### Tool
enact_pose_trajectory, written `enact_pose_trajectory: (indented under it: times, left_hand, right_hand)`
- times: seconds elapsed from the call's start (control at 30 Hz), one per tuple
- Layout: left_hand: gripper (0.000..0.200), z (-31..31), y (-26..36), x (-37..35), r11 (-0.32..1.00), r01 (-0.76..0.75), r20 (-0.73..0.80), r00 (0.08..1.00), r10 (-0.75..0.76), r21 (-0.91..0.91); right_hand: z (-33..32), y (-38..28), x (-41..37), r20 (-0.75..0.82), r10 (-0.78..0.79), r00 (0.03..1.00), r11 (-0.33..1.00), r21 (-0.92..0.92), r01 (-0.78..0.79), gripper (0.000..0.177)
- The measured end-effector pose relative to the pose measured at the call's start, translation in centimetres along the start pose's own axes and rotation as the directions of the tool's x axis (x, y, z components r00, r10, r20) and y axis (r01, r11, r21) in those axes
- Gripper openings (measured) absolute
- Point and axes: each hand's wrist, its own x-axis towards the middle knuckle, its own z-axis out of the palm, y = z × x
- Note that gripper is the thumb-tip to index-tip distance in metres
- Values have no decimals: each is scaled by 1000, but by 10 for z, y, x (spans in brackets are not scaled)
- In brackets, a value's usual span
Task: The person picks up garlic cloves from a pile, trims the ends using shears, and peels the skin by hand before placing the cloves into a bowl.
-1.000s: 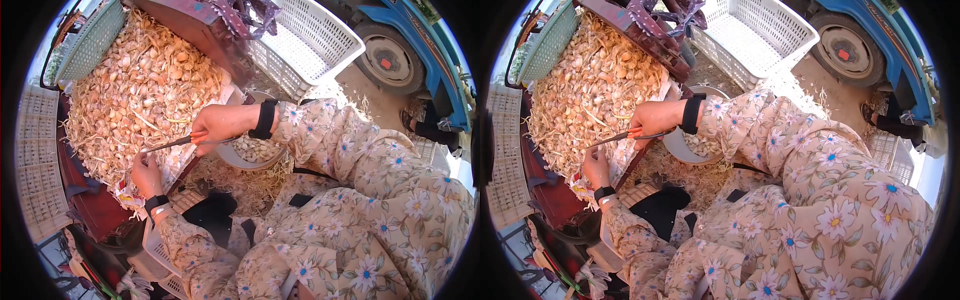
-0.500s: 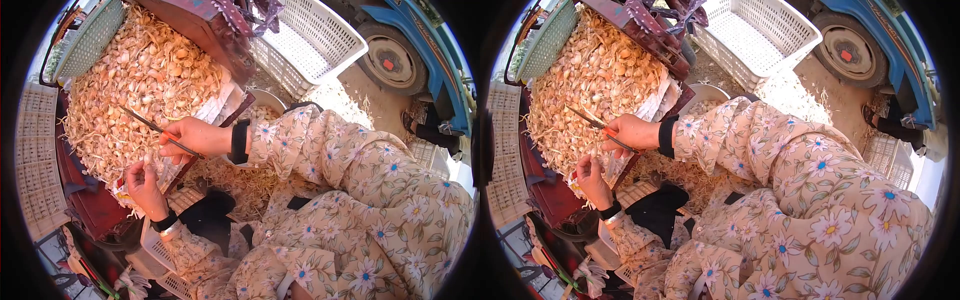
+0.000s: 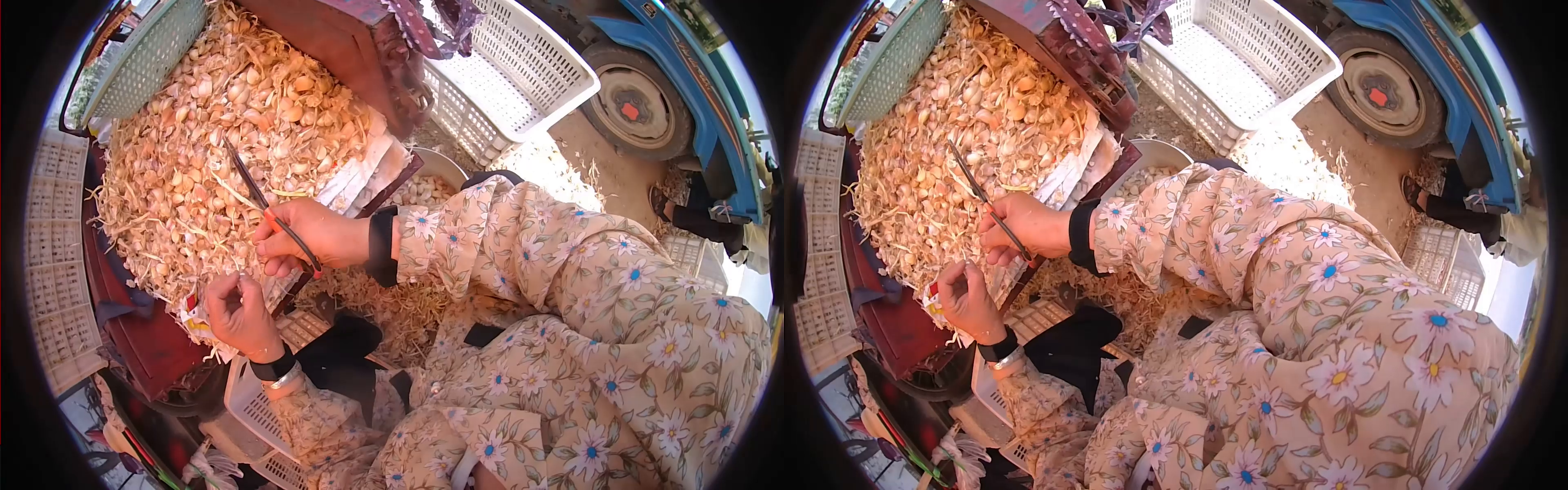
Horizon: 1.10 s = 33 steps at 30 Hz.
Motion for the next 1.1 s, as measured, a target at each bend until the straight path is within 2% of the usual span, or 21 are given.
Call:
enact_pose_trajectory:
  times: [0.07, 0.1, 0.2, 0.23, 0.33, 0.37, 0.47, 0.5, 0.57, 0.63, 0.73, 0.77, 0.87, 0.9, 0.97, 1.0, 1.1]
  left_hand:
    - [14, -17, -2, 6, 967, 183, -72, 978, -198, -176]
    - [12, -22, -3, 7, 970, 161, -69, 982, -176, -180]
    - [11, -37, -5, 9, 851, 269, -37, 947, -319, -451]
    - [10, -39, -3, 8, 823, 300, -20, 935, -353, -483]
    - [11, -56, -7, 6, 745, 325, 68, 933, -354, -582]
    - [11, -59, -3, 4, 733, 369, 113, 920, -375, -571]
    - [12, -68, -4, 2, 800, 493, 267, 867, -421, -341]
    - [10, -69, 1, 2, 756, 567, 378, 812, -445, -328]
    - [9, -66, 2, 0, 810, 562, 551, 734, -397, -164]
    - [11, -64, 0, -3, 829, 559, 696, 607, -385, -29]
    - [22, -52, 1, -3, 837, 526, 815, 412, -408, 153]
    - [26, -47, 3, -6, 804, 567, 797, 395, -457, 180]
    - [21, -30, 10, -6, 815, 576, 648, 599, -470, 59]
    - [20, -26, 8, -5, 841, 541, 481, 742, -466, -19]
    - [18, -25, -17, 12, 920, 371, 187, 902, -390, 129]
    - [18, -27, -31, 22, 930, 294, 40, 950, -310, 219]
    - [17, -33, -59, 42, 825, 162, 225, 917, -328, 542]
  right_hand:
    - [-3, -8, -4, 23, 15, 1000, 1000, 0, -15, 20]
    - [-5, -8, -3, 23, 32, 999, 999, -31, -31, 21]
    - [-10, -22, -9, 93, 21, 995, 966, -257, 3, 21]
    - [-3, -42, -23, 63, 126, 990, 931, -351, -96, 18]
    - [-9, -49, -34, 143, 202, 969, 893, -434, -123, 16]
    - [-12, -48, -35, 151, 171, 974, 883, -462, -83, 16]
    - [-17, -57, -39, 127, 160, 979, 870, -486, -79, 15]
    - [-20, -54, -34, 147, 104, 984, 902, -430, -31, 15]
    - [-26, -54, -35, 120, 80, 990, 929, -368, -30, 15]
    - [-26, -56, -36, 97, 65, 993, 954, -297, -34, 15]
    - [-26, -53, -36, 122, 90, 988, 940, -339, -44, 12]
    - [-27, -50, -35, 145, 73, 987, 938, -347, -19, 12]
    - [-26, -42, -33, 195, 35, 980, 917, -396, 46, 10]
    - [-25, -42, -32, 198, 32, 980, 898, -436, 58, 10]
    - [-24, -41, -32, 188, 12, 982, 864, -496, 84, 9]
    - [-25, -42, -32, 170, 28, 985, 859, -509, 63, 9]
    - [-29, -50, -32, 138, 74, 988, 807, -590, 22, 12]
